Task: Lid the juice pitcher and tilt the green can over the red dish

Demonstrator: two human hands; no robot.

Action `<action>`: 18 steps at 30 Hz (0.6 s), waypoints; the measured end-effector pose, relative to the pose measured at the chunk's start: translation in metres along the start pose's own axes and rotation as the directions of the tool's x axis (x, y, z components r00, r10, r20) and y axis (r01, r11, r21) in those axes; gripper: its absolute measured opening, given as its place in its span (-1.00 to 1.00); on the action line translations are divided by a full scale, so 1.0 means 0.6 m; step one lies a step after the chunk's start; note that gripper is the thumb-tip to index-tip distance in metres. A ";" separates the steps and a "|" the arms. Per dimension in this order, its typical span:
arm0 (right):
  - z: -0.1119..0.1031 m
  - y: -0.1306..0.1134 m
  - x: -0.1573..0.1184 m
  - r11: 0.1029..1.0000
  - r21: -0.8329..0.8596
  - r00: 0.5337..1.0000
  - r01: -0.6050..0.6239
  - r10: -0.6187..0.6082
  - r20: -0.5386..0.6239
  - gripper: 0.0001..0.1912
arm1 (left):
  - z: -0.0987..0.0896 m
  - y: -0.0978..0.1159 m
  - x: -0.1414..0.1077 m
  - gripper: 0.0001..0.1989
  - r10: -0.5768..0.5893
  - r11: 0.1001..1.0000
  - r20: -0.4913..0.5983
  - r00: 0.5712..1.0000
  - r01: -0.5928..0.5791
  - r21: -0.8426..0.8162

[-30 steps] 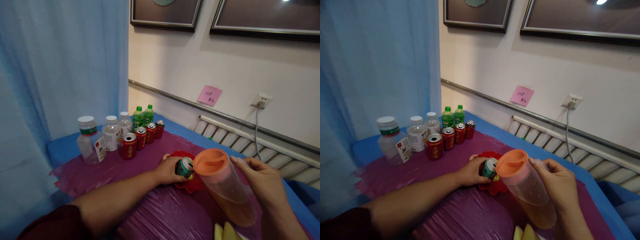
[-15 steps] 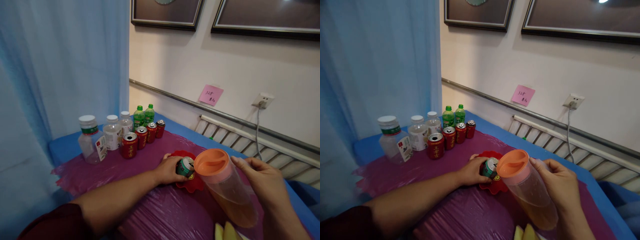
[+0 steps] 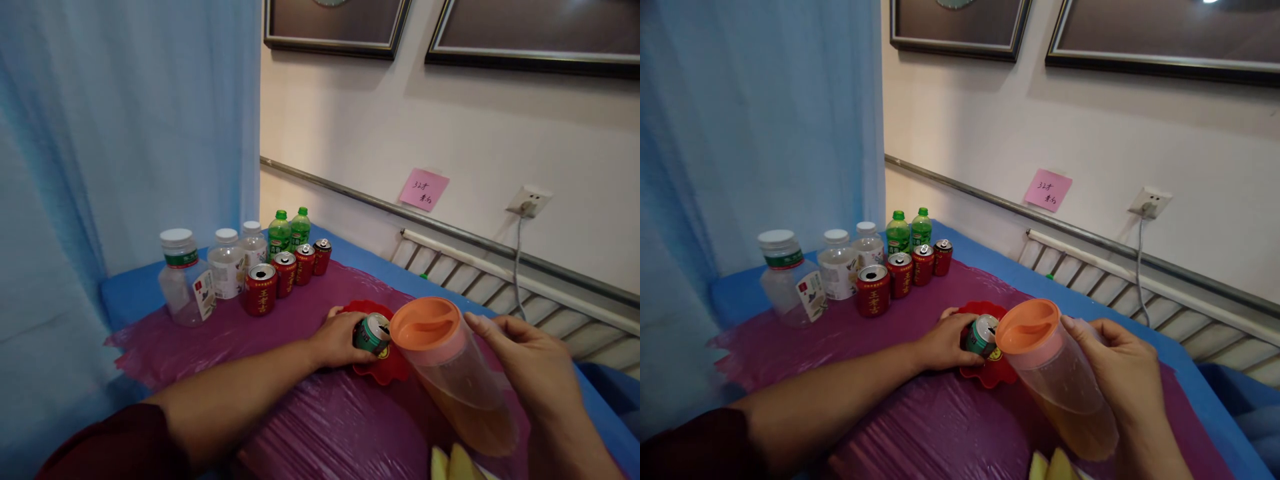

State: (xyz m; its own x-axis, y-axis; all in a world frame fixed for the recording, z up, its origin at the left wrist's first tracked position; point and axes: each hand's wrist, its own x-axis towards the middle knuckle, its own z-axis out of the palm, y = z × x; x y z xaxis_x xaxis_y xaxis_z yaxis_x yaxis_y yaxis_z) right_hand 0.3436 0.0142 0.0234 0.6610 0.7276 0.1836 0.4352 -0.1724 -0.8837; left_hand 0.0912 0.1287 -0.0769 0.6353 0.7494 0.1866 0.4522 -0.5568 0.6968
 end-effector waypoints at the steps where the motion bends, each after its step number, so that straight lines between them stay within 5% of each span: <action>1: 0.000 -0.001 -0.001 1.000 0.002 1.000 -0.005 0.005 -0.001 -0.51 | 0.000 0.000 0.000 -0.36 0.000 1.000 -0.001 1.000 0.000 -0.001; 18: 0.002 -0.004 -0.004 0.999 0.015 0.999 -0.034 0.034 0.003 -0.51 | 0.004 -0.003 0.002 -0.34 -0.005 1.000 -0.004 1.000 0.005 0.024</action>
State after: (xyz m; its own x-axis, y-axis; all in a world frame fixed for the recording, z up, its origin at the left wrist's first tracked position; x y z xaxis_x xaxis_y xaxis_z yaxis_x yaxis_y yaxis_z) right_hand 0.3399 0.0136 0.0244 0.6736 0.7231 0.1526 0.4031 -0.1865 -0.8959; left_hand 0.0925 0.1298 -0.0799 0.6306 0.7537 0.1854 0.4706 -0.5613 0.6808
